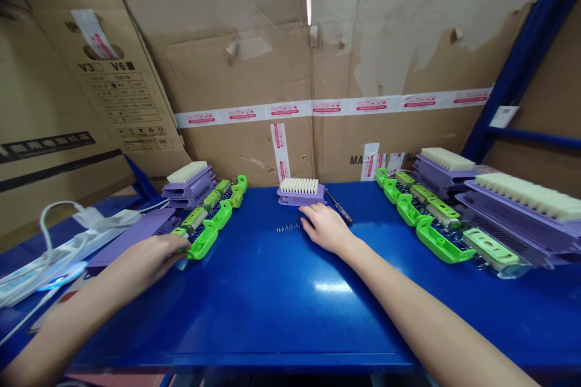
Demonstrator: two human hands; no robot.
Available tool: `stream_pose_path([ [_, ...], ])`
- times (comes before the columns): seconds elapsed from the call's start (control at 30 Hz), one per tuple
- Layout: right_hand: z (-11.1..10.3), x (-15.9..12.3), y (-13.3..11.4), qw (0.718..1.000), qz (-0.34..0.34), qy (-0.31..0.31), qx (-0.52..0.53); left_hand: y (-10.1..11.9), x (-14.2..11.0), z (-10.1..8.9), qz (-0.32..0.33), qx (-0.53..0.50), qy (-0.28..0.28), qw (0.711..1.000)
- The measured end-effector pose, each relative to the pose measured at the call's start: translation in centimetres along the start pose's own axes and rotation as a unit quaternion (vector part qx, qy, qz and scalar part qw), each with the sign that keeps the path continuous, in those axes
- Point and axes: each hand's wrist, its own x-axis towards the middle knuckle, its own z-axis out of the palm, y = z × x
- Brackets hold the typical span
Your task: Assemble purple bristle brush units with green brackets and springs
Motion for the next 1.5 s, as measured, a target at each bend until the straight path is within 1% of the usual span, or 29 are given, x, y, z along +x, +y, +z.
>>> stream_pose_path([
  [0.1,0.0,0.0,0.0,1.000,0.003,0.003,-0.002,-0.4,-0.2,0.0,0.014,-0.015,-0.012,1.000],
  [0.2,0.0,0.0,0.0,1.000,0.004,0.000,-0.002,-0.5,0.0,-0.7,0.028,-0.042,0.014,0.999],
  [0.27,0.0,0.0,0.0,1.000,0.004,-0.002,-0.003,-0.2,0.9,-1.6,0.026,-0.050,0.037,0.998],
  [0.33,0.0,0.0,0.0,1.000,0.002,-0.003,-0.004,0.4,2.5,-2.6,0.004,-0.040,0.050,0.998],
  [0.43,0.0,0.0,0.0,1.000,0.002,-0.003,-0.004,1.3,6.2,-3.3,-0.051,-0.004,0.036,0.998],
  [0.57,-0.1,0.0,0.0,1.000,0.003,-0.006,-0.005,1.8,10.7,-2.7,-0.091,0.036,-0.012,0.995],
  [0.67,-0.2,0.0,0.0,1.000,0.004,-0.009,-0.005,1.8,12.4,-2.0,-0.109,0.057,-0.040,0.992],
  [0.8,-0.2,0.0,0.0,1.000,0.003,-0.009,-0.006,1.7,12.9,-1.6,-0.120,0.063,-0.049,0.990],
  [0.93,-0.2,0.0,-0.1,1.000,0.003,-0.008,-0.010,1.5,12.8,-1.5,-0.112,0.055,-0.059,0.990],
  [1.23,-0.3,0.0,-0.3,1.000,0.009,-0.015,-0.012,1.5,12.5,-1.0,-0.120,0.069,-0.011,0.990],
  [1.37,-0.2,0.0,-0.2,1.000,0.006,-0.012,-0.008,1.3,12.7,-0.7,-0.146,0.090,0.000,0.985],
  [1.5,-0.1,0.1,-0.1,1.000,0.002,-0.005,-0.007,1.7,13.1,-0.7,-0.152,0.050,0.013,0.987],
])
